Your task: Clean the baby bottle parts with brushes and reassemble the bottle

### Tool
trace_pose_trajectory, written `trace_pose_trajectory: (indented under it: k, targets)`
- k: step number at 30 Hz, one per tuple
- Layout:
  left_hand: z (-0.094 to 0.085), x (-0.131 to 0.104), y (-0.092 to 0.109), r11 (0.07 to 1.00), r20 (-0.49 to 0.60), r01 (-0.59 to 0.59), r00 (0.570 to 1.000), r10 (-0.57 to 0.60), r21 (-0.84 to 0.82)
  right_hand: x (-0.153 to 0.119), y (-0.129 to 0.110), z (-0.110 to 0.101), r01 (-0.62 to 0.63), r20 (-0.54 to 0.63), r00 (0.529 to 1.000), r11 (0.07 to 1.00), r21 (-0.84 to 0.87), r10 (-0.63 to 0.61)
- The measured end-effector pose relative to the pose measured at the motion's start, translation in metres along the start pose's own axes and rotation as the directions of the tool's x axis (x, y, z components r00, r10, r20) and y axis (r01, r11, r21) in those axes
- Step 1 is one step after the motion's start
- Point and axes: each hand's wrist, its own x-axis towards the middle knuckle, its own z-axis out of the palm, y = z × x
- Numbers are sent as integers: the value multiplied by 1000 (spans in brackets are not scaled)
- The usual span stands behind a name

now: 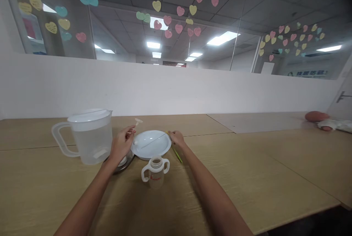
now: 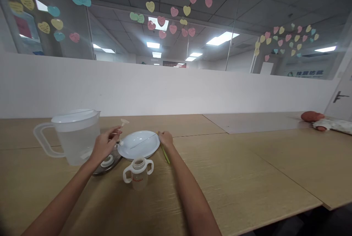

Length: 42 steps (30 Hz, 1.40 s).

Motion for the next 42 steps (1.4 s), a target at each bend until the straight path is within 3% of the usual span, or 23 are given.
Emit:
trace_pose_trajectory:
  k: [7,13,18,27,35,42]
  targets:
    - [22,-2,4,998,68,34,997,-30,-51,8,-6,16,-40,-63,997,991,124,48]
    - [23,-12,13,995,134,-53,990,41,87,4,-12,12,4,-131,991,974,228,27]
    - [30,-16,11,988,149,-73,987,52,138,-3,-35,-11,166,-251,964,929,331,-84]
    - [36,-24,14,981,238,-167,961,139,101,-42,-77,-65,445,-429,865,796,411,-262]
    - [35,-28,7,994,279,-84,958,61,70,-66,-92,-85,532,-438,827,742,407,-353]
    - [34,-33,8,993,290,-109,952,94,34,-94,-104,-106,618,-478,784,565,546,-395]
